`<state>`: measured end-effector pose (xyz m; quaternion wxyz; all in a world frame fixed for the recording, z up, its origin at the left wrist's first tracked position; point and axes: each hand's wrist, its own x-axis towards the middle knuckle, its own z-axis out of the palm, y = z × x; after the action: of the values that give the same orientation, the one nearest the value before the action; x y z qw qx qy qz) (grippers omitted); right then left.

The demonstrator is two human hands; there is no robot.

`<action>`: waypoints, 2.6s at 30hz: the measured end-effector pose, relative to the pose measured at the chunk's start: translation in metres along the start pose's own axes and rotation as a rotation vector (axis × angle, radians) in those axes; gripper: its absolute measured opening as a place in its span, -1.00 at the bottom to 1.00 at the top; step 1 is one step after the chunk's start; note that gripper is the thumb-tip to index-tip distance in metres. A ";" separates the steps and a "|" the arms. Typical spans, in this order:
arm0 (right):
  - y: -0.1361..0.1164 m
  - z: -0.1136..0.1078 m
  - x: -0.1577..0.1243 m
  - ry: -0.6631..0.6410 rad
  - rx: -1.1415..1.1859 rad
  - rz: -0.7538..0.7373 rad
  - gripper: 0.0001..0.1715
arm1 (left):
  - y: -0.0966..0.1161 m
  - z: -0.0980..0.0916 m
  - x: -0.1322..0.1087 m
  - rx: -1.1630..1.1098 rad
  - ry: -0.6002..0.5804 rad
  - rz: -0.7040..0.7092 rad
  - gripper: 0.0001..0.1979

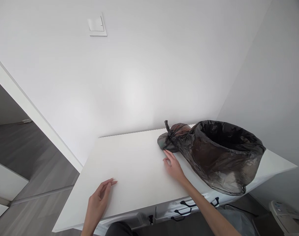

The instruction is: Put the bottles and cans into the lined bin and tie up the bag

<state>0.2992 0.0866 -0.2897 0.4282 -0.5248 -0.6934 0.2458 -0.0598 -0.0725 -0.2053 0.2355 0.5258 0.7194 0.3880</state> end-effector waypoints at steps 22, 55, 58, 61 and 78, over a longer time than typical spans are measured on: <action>-0.148 -0.072 -0.041 -0.071 -0.233 -0.471 -0.60 | 0.088 0.062 -0.023 0.235 0.175 0.672 -0.68; -0.131 -0.104 -0.065 0.305 -0.189 -0.351 -0.64 | 0.147 0.079 -0.005 0.301 0.016 0.732 -0.71; -0.138 -0.115 -0.061 0.414 -0.168 -0.355 -0.84 | 0.148 0.084 0.008 0.335 0.029 0.745 -0.79; -0.137 -0.126 -0.062 0.509 0.070 -0.232 -0.82 | 0.143 0.079 0.018 0.161 0.109 0.631 -0.76; -0.165 -0.127 -0.121 0.261 0.100 -0.480 -0.61 | 0.138 0.057 -0.035 0.182 0.254 0.798 -0.82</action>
<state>0.3317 -0.0946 -0.1345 0.5855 -0.3511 -0.7236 0.1017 0.0737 -0.0672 -0.1306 -0.0708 0.7297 0.5140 0.4453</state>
